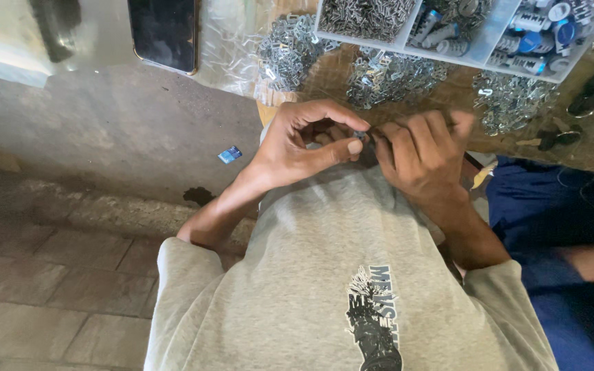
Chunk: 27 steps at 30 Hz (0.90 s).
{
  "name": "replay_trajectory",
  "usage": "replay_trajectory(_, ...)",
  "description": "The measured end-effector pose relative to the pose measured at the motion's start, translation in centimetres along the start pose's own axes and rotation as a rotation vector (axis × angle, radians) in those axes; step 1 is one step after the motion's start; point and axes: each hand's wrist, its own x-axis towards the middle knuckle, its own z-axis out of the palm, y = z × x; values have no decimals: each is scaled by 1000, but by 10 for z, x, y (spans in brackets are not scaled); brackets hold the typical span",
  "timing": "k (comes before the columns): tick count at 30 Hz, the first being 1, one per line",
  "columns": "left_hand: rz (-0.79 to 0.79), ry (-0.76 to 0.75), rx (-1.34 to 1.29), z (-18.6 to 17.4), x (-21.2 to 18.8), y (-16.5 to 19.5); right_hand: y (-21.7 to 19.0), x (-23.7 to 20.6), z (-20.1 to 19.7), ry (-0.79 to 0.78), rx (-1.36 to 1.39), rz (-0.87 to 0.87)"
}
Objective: The person sits at a workbench assembling small metal fittings. They pick a metal body in one hand, insert a blue plastic component into it, press and twist the parts together by hand, then set the assembled fitting aside and repeat with new parts from a compartment tray.
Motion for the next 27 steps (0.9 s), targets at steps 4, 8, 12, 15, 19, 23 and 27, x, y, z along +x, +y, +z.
replay_trajectory(4, -7, 2, 2, 0, 0, 2, -4, 3, -14, -116, -10, 29)
replay_trajectory(8, 19, -31, 40, 1, 2, 3, -4, 7, -28, -39, 436, 76)
replay_trajectory(12, -7, -39, 16, 5, 3, 2, -10, 10, -24, 78, 687, 100)
replay_trajectory(15, 9, -49, -20, 9, 4, 1, -14, 12, -15, 120, 686, 122)
replay_trajectory(19, 43, -46, -50, 8, 4, 1, -15, 12, -10, 116, 696, 127)
replay_trajectory(23, 57, -53, -46, 5, 5, 3, -15, 15, -8, 146, 698, 123)
replay_trajectory(27, 45, -68, -60, 3, 4, 3, -17, 22, -10, 157, 735, 115)
